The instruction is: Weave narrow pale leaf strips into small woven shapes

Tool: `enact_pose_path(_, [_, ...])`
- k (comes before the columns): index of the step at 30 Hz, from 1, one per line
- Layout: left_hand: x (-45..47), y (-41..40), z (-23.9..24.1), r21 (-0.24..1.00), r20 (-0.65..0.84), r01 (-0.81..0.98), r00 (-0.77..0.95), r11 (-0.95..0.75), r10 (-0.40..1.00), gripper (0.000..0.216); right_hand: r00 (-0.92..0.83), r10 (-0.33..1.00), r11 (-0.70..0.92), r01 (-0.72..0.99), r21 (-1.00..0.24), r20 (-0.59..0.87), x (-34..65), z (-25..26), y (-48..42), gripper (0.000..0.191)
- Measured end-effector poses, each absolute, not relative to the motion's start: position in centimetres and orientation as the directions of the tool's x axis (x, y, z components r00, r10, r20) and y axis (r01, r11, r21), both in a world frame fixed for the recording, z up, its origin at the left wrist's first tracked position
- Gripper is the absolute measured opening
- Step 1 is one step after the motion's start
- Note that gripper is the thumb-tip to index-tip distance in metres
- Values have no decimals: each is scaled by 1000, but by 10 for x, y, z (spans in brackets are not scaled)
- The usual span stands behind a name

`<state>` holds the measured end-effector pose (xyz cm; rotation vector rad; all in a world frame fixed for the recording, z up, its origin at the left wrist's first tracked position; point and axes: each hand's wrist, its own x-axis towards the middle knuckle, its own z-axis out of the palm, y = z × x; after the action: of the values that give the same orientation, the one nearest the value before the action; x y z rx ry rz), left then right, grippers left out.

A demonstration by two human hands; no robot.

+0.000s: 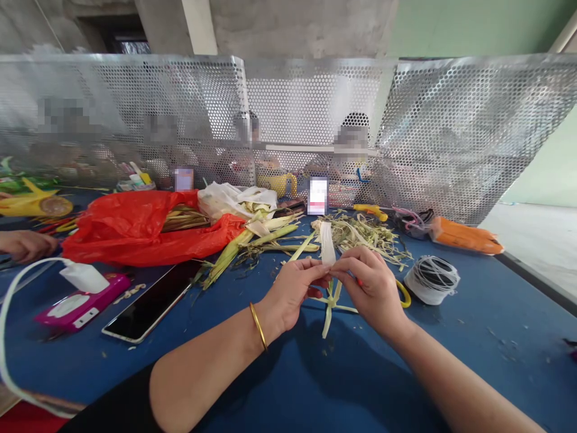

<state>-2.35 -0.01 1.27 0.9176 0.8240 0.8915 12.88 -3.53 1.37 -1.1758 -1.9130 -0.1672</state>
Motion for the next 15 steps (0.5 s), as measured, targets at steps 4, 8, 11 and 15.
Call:
enact_pose_path(4, [-21,-2,10,950,-96,-251,327,184,940,20,-42,772,485,683,-545,635,126,13,-34,9])
enact_pose_path(8, [-18,-3,8,970,-12,-230,279,79,960,17,33,870,398,541,-741,492,126,11,-32,8])
enact_pose_path(11, [-17,-2,6,977,25,-211,259,31,965,16,66,922,314,449,-836,381,126,10,-31,10])
enact_pose_path(15, [-18,-2,5,987,85,-152,255,-47,963,14,97,947,254,359,-898,307,126,10,-31,13])
